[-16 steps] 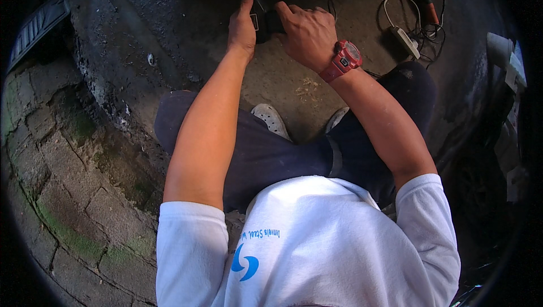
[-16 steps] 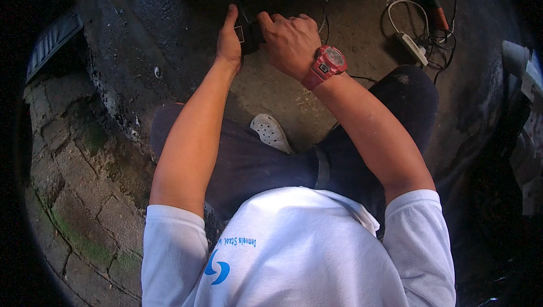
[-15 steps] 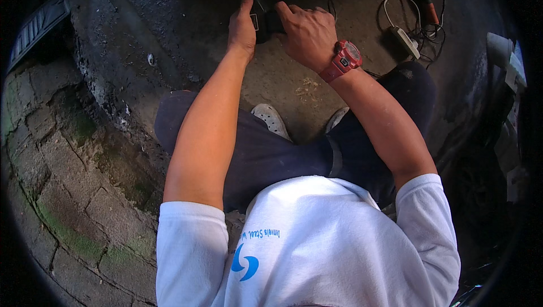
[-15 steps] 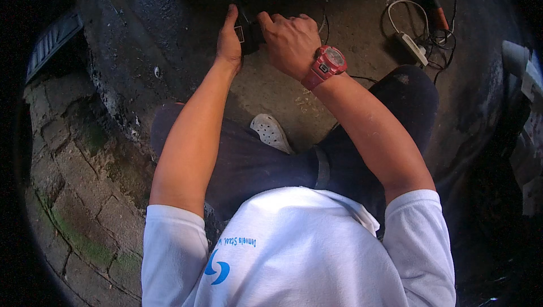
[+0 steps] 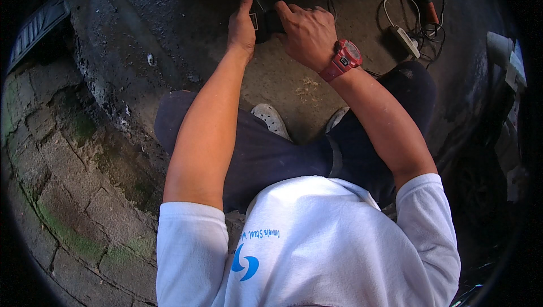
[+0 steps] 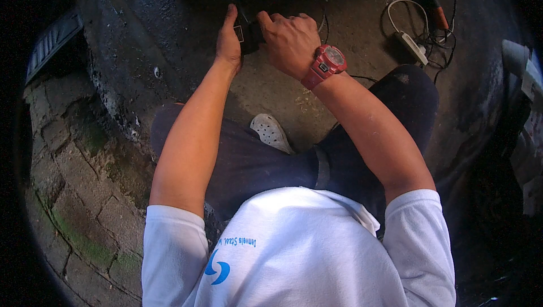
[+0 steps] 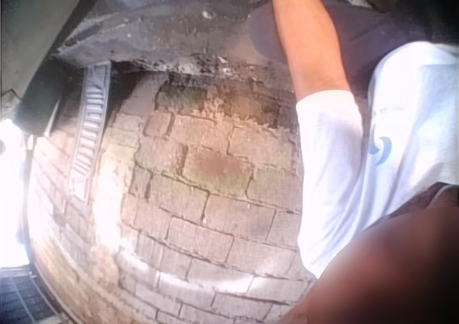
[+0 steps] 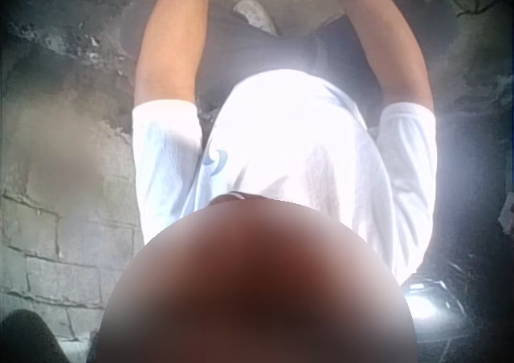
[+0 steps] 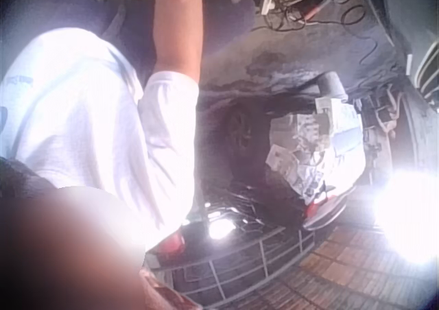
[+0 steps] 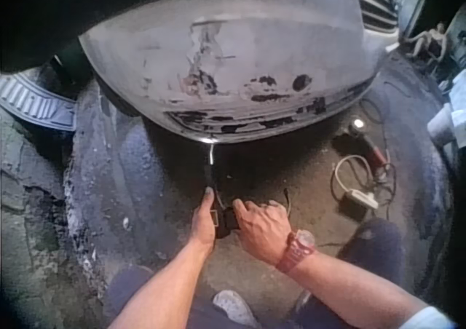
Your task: The person uses a heat gun to soften and reshape a damaged section of a white car bumper, then switches to an angle grinder to smooth the area. The person repeatedly applies heat and grinds the same region while seated on the floor.
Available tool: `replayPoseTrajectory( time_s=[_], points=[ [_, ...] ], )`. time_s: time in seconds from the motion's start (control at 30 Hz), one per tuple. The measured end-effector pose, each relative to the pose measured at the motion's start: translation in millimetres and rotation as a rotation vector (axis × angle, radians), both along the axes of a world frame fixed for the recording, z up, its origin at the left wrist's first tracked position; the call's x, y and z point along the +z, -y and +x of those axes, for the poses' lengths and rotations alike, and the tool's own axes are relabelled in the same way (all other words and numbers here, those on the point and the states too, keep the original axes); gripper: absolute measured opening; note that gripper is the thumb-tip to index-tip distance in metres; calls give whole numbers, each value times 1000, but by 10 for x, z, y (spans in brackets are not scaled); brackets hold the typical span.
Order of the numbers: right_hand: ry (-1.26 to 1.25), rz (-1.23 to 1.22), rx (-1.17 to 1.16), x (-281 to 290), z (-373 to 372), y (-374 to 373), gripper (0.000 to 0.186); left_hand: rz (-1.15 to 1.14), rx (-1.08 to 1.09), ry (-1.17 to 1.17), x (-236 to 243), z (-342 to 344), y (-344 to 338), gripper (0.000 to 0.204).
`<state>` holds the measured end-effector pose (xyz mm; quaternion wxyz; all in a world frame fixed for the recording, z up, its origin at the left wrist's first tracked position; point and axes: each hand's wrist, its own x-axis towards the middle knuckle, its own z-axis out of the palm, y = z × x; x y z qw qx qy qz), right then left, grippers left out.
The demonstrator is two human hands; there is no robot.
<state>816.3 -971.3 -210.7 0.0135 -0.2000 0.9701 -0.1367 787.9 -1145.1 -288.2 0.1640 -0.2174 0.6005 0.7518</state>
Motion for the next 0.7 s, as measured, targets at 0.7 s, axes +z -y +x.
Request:
replayPoseTrajectory(
  time_s=[0.7],
  points=[
    [29, 4, -11, 39, 7, -1, 51, -6, 5, 4, 56, 14, -28, 78]
  ],
)
